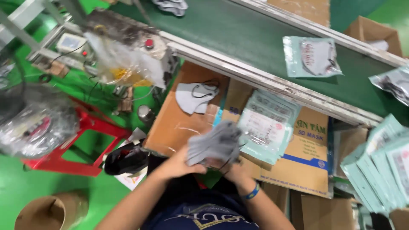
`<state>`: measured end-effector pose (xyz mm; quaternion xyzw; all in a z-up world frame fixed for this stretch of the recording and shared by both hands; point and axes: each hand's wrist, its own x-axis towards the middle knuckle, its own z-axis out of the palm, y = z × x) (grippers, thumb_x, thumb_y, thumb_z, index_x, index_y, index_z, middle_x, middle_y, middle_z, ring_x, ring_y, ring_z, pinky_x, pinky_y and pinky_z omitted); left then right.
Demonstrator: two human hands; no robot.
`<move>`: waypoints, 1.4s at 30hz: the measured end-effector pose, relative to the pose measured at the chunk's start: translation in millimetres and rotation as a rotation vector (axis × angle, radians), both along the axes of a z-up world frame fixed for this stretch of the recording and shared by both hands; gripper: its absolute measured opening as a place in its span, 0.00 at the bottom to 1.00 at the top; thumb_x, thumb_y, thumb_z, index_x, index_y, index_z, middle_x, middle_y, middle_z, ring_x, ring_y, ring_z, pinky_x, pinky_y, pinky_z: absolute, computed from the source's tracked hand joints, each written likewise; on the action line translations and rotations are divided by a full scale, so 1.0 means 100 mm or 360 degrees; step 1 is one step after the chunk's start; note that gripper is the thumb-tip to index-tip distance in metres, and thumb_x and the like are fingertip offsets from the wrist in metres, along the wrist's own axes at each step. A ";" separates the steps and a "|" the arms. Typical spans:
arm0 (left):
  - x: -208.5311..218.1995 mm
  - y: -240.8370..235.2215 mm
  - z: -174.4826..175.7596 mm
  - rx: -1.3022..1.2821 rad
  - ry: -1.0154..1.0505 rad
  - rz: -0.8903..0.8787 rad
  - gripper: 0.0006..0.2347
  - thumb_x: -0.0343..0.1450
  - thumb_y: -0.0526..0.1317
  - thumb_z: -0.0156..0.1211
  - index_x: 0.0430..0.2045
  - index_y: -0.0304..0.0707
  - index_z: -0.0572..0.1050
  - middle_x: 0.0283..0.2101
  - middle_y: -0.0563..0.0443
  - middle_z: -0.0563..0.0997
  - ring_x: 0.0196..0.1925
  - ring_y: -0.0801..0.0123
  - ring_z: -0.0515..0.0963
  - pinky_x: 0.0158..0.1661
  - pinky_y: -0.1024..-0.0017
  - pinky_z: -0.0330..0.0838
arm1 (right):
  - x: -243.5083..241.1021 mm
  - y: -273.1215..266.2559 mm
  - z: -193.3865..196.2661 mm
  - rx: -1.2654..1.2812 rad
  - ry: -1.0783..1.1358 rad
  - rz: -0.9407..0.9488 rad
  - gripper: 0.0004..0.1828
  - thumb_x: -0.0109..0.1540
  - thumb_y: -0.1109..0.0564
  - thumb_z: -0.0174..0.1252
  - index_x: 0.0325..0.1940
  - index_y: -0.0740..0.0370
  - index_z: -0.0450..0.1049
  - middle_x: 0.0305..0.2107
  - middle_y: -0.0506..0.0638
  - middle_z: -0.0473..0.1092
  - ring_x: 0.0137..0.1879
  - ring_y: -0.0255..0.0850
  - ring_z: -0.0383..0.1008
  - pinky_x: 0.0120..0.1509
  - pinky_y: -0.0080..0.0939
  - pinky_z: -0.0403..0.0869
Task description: The recorder is packaging individual 5D face masks into plastic packets and organizing them into stacks or boxes on a conveyor belt system.
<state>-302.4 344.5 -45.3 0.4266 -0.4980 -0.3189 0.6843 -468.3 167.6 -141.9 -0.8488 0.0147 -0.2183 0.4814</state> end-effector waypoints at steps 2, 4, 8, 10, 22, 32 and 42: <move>-0.14 0.01 -0.15 0.0331 -0.0024 -0.0081 0.25 0.68 0.45 0.70 0.56 0.31 0.69 0.52 0.47 0.79 0.56 0.67 0.77 0.56 0.65 0.70 | -0.14 0.10 0.23 0.0061 -0.0122 -0.0020 0.17 0.58 0.62 0.69 0.51 0.62 0.78 0.51 0.56 0.73 0.58 0.48 0.73 0.64 0.47 0.72; 0.01 0.06 -0.11 0.0541 -0.0069 -0.0279 0.22 0.69 0.45 0.67 0.54 0.33 0.73 0.50 0.47 0.82 0.53 0.66 0.80 0.56 0.64 0.74 | -0.30 -0.11 0.54 0.0042 0.0219 -0.0106 0.20 0.54 0.60 0.71 0.50 0.61 0.78 0.48 0.55 0.74 0.53 0.46 0.76 0.58 0.44 0.74; 0.34 -0.11 -0.03 0.1018 -0.0788 -0.0497 0.17 0.68 0.47 0.65 0.47 0.38 0.80 0.50 0.43 0.84 0.56 0.56 0.81 0.59 0.61 0.74 | -0.71 -0.86 0.77 -0.0688 0.0491 -0.0445 0.18 0.54 0.63 0.65 0.50 0.61 0.80 0.44 0.57 0.75 0.51 0.51 0.75 0.55 0.44 0.75; 0.24 -0.36 -0.14 0.0939 -0.0992 -0.0565 0.19 0.67 0.45 0.65 0.50 0.37 0.79 0.57 0.38 0.77 0.62 0.50 0.73 0.63 0.57 0.66 | -0.75 -0.96 0.62 -0.0882 0.0462 -0.0459 0.17 0.53 0.62 0.65 0.47 0.62 0.80 0.41 0.56 0.74 0.49 0.52 0.75 0.53 0.46 0.75; -0.95 -1.22 -0.51 0.1204 -0.1976 -0.0758 0.17 0.63 0.40 0.60 0.43 0.35 0.83 0.78 0.32 0.42 0.81 0.46 0.37 0.74 0.47 0.35 | -0.35 -0.83 0.77 -0.1263 0.0617 -0.0746 0.18 0.48 0.63 0.63 0.43 0.59 0.76 0.32 0.55 0.70 0.40 0.53 0.73 0.40 0.50 0.73; 0.07 -0.72 0.13 0.0694 -0.0329 -0.0607 0.16 0.65 0.35 0.60 0.48 0.35 0.79 0.47 0.42 0.86 0.50 0.55 0.84 0.52 0.67 0.75 | -0.45 -0.93 1.20 0.0035 0.0627 -0.0457 0.13 0.57 0.67 0.55 0.40 0.62 0.83 0.29 0.49 0.80 0.34 0.34 0.78 0.38 0.36 0.74; -0.27 -0.83 -0.42 0.0875 -0.0285 0.0356 0.11 0.68 0.36 0.64 0.42 0.34 0.81 0.38 0.43 0.86 0.42 0.61 0.83 0.44 0.64 0.77 | -0.03 0.16 1.24 -0.1045 0.0197 -0.0685 0.32 0.55 0.61 0.62 0.64 0.75 0.69 0.26 0.62 0.73 0.28 0.54 0.74 0.33 0.50 0.72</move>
